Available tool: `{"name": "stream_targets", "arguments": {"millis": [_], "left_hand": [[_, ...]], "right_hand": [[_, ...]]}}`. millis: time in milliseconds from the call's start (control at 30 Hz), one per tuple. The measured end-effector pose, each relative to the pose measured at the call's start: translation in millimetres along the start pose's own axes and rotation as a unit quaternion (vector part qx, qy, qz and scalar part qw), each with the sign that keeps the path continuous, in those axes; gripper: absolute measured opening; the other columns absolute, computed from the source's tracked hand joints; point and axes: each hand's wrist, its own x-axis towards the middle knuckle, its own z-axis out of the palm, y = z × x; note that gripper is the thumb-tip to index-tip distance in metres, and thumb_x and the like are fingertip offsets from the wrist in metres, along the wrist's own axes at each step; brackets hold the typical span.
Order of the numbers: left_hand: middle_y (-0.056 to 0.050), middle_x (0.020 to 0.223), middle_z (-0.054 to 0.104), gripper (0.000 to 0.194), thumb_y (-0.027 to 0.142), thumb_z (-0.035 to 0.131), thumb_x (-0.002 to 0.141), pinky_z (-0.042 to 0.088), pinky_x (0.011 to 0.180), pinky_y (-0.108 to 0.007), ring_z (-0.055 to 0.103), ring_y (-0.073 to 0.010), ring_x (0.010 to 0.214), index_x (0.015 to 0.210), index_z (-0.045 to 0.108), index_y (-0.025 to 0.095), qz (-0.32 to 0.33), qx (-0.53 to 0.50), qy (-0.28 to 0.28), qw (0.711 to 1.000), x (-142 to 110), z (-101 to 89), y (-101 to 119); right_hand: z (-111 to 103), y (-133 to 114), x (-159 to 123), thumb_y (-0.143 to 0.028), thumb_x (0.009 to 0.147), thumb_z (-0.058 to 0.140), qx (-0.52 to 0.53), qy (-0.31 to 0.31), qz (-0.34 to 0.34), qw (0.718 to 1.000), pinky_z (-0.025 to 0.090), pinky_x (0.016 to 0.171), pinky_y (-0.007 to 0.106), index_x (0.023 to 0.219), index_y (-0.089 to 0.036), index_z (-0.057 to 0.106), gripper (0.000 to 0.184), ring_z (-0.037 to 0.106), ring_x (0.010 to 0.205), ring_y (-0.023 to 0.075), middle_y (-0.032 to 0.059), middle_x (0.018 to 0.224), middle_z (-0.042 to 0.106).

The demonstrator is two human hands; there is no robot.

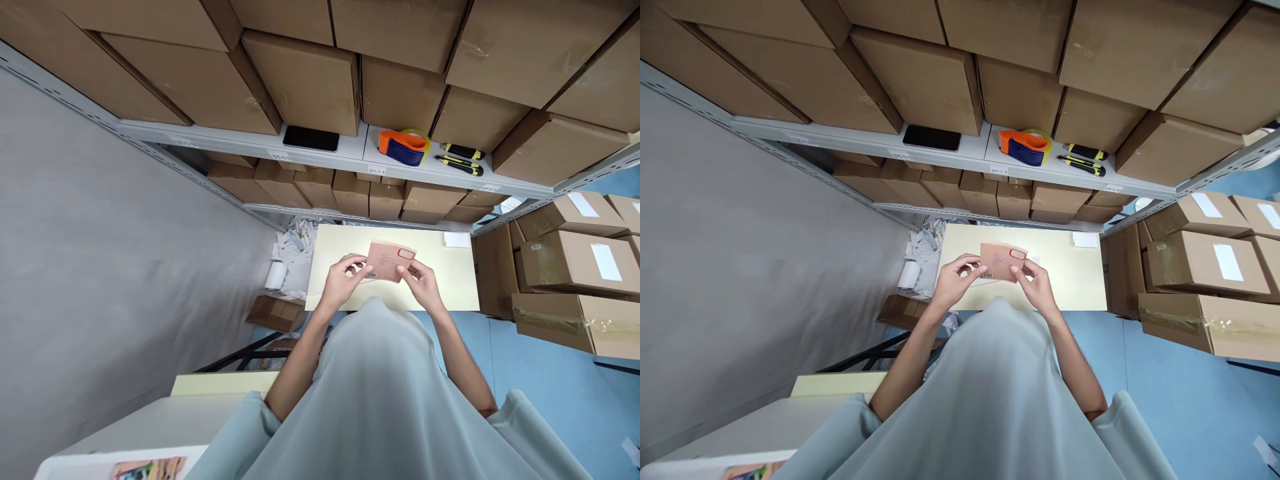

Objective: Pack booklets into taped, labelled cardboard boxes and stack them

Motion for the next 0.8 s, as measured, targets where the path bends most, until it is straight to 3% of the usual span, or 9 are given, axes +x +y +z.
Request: {"name": "stream_targets", "arguments": {"millis": [133, 267, 400, 533, 633, 733, 800], "left_hand": [[-0.007, 0.103, 0.084, 0.009, 0.031, 0.076, 0.094, 0.059, 0.090, -0.041, 0.074, -0.0261, 0.103, 0.092, 0.085, 0.028, 0.105, 0.078, 0.004, 0.991, -0.1, -9.5, 7.5], [-0.005, 0.103, 0.085, 0.013, 0.028, 0.073, 0.097, 0.058, 0.099, -0.047, 0.075, -0.0267, 0.104, 0.091, 0.085, 0.030, 0.156, 0.110, 0.026, 0.981, -2.9, -15.1, 14.0], [-0.006, 0.100, 0.084, 0.009, 0.031, 0.076, 0.096, 0.058, 0.095, -0.043, 0.075, -0.0256, 0.101, 0.093, 0.084, 0.028, 0.147, 0.100, 0.018, 0.984, -7.0, -17.1, 12.6], [-0.005, 0.095, 0.079, 0.024, 0.042, 0.086, 0.089, 0.058, 0.077, -0.032, 0.070, -0.0182, 0.081, 0.099, 0.076, 0.022, 0.056, 0.042, 0.007, 0.997, -12.1, -17.5, 6.6], [-0.004, 0.093, 0.076, 0.029, 0.046, 0.085, 0.090, 0.057, 0.075, -0.028, 0.068, -0.0156, 0.079, 0.099, 0.075, 0.020, 0.031, 0.008, -0.032, 0.999, -15.9, -18.4, 4.4], [-0.007, 0.101, 0.079, 0.030, 0.047, 0.079, 0.096, 0.058, 0.082, -0.029, 0.070, -0.0164, 0.086, 0.109, 0.082, 0.020, 0.027, -0.011, -0.053, 0.998, -18.9, -21.1, 5.0], [-0.009, 0.107, 0.080, 0.035, 0.049, 0.072, 0.101, 0.060, 0.082, -0.029, 0.071, -0.0170, 0.089, 0.117, 0.083, 0.020, 0.015, -0.036, -0.065, 0.997, -20.2, -24.0, 6.1]], "right_hand": [[-5.7, -3.2, -2.9, -0.052, 0.097, 0.077, -0.052, -0.014, -0.067, 0.996, 0.048, 0.123, 0.052, 0.109, -0.035, 0.089, 0.024, 0.065, 0.141, 0.0302, 0.0043, 0.142, 0.077], [-6.3, -4.9, -7.2, -0.046, 0.102, 0.069, -0.078, -0.026, -0.094, 0.992, 0.049, 0.121, 0.051, 0.108, -0.041, 0.089, 0.021, 0.056, 0.151, 0.0279, 0.0005, 0.152, 0.071], [-2.6, -6.0, -10.5, -0.042, 0.102, 0.069, -0.097, -0.007, -0.108, 0.989, 0.054, 0.112, 0.048, 0.115, -0.035, 0.087, 0.023, 0.067, 0.132, 0.0281, 0.0056, 0.137, 0.079], [1.2, -2.2, -12.5, -0.044, 0.098, 0.075, -0.066, 0.064, -0.044, 0.995, 0.058, 0.087, 0.038, 0.142, -0.026, 0.069, 0.048, 0.075, 0.097, 0.0236, 0.0053, 0.100, 0.084], [2.1, 1.5, -13.9, -0.048, 0.096, 0.077, -0.045, 0.073, -0.024, 0.996, 0.054, 0.076, 0.032, 0.131, -0.024, 0.067, 0.043, 0.073, 0.084, 0.0199, 0.0023, 0.090, 0.081], [0.7, 2.0, -15.5, -0.051, 0.098, 0.073, -0.048, 0.063, -0.018, 0.997, 0.054, 0.074, 0.031, 0.112, -0.024, 0.074, 0.031, 0.073, 0.084, 0.0195, 0.0045, 0.096, 0.081], [-1.0, 1.1, -16.4, -0.052, 0.100, 0.068, -0.048, 0.058, -0.012, 0.997, 0.055, 0.072, 0.032, 0.111, -0.024, 0.077, 0.031, 0.072, 0.081, 0.0191, 0.0056, 0.099, 0.082]]}}
